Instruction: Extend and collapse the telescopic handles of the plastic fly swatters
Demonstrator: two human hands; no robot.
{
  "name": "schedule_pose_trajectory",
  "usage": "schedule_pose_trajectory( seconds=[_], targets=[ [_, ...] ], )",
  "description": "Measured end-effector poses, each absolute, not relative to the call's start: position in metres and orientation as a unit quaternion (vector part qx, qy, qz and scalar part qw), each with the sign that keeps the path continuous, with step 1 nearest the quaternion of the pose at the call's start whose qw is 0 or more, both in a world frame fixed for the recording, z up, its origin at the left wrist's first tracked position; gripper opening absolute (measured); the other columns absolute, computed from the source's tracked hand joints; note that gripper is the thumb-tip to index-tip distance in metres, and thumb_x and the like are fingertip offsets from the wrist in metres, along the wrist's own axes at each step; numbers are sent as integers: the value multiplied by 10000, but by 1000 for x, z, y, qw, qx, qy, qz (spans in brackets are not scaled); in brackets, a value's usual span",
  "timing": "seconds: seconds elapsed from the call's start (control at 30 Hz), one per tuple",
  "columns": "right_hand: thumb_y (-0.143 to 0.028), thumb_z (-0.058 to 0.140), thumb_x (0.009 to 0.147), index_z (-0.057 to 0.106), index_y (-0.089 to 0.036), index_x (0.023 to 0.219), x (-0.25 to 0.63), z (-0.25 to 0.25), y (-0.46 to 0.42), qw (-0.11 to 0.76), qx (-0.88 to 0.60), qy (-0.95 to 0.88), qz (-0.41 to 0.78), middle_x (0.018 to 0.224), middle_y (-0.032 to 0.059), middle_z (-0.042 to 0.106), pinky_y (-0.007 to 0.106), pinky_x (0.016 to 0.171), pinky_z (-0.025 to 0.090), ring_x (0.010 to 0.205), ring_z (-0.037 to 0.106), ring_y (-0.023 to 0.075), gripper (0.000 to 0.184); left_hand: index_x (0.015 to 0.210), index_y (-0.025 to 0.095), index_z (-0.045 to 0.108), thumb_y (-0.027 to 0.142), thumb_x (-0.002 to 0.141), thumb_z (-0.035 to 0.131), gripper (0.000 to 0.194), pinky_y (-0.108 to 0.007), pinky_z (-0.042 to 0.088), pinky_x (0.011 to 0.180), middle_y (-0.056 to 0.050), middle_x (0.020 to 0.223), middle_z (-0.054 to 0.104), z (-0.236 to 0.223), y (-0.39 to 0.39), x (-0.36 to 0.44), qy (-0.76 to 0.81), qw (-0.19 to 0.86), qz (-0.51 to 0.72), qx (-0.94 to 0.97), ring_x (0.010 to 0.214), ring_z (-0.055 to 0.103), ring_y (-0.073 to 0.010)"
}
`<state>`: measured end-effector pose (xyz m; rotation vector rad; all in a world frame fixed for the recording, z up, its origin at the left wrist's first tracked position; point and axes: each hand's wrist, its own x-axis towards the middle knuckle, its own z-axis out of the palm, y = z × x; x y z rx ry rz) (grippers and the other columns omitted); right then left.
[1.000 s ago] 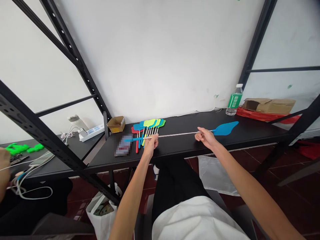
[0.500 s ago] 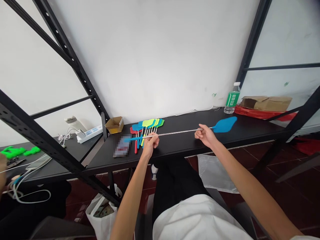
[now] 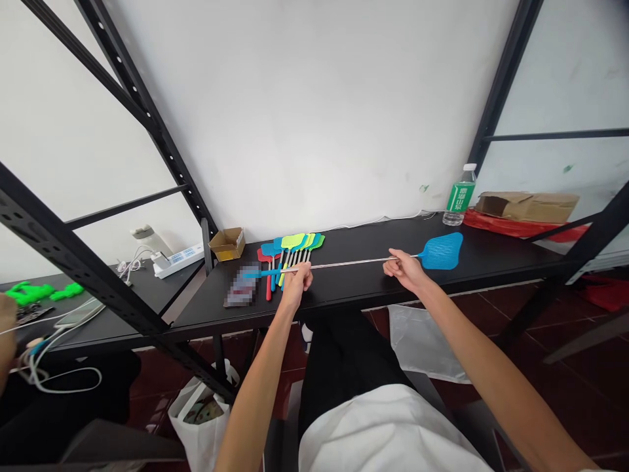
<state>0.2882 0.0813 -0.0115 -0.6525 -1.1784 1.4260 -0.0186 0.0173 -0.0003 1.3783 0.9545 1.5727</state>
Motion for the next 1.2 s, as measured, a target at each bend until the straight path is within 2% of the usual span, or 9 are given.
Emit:
schedule_pose_trajectory(
  seconds=[0.13,0.3,0.5,0.67,0.8,1.0,1.2],
  targets=[
    [-466,699,861,448,-234,457,288,-14,83,545,-279,-517,599,368,-20,347,336,530,368,454,412,149,529,560,203,384,455,860,655,477,-229,221,426,63,435,335,-2,19,-19,394,393,652,515,404,286,-62],
    [-470,693,877,486,-226,469,290,-19,86,536,-277,-534,593,396,-11,389,329,563,397,496,471,159,518,531,217,256,470,811,710,590,-231,197,407,85,466,220,-3,21,-16,394,378,701,458,383,230,-43],
    [-452,708,852,473,-231,463,291,-16,85,558,-263,-497,611,400,-14,379,333,547,397,474,443,156,505,558,195,439,461,845,676,457,-228,219,407,51,452,369,-1,19,-14,385,402,672,489,402,315,-62],
    [-506,684,850,479,-232,467,289,-11,82,568,-263,-472,621,419,-6,406,327,510,381,458,409,147,513,659,187,481,426,808,703,359,-213,224,412,51,546,460,3,17,-14,340,443,665,496,393,310,-39],
    [-541,639,883,459,-235,428,289,-11,81,560,-276,-479,617,377,-1,368,332,526,386,454,420,154,577,740,195,510,412,786,706,296,-207,223,422,55,564,482,3,18,-14,325,461,648,512,393,319,-40],
    [-509,666,874,418,-241,381,289,-13,82,555,-279,-497,606,326,-13,285,336,515,365,427,399,152,614,702,194,507,418,821,675,305,-212,219,423,46,530,493,1,20,-15,328,455,635,532,396,328,-54],
    [-461,709,835,454,-231,390,288,-11,81,555,-272,-504,604,340,-17,302,327,507,348,429,375,144,562,559,194,436,423,865,653,439,-230,229,424,40,481,411,-1,20,-13,371,397,654,527,421,320,-69]
  ],
)
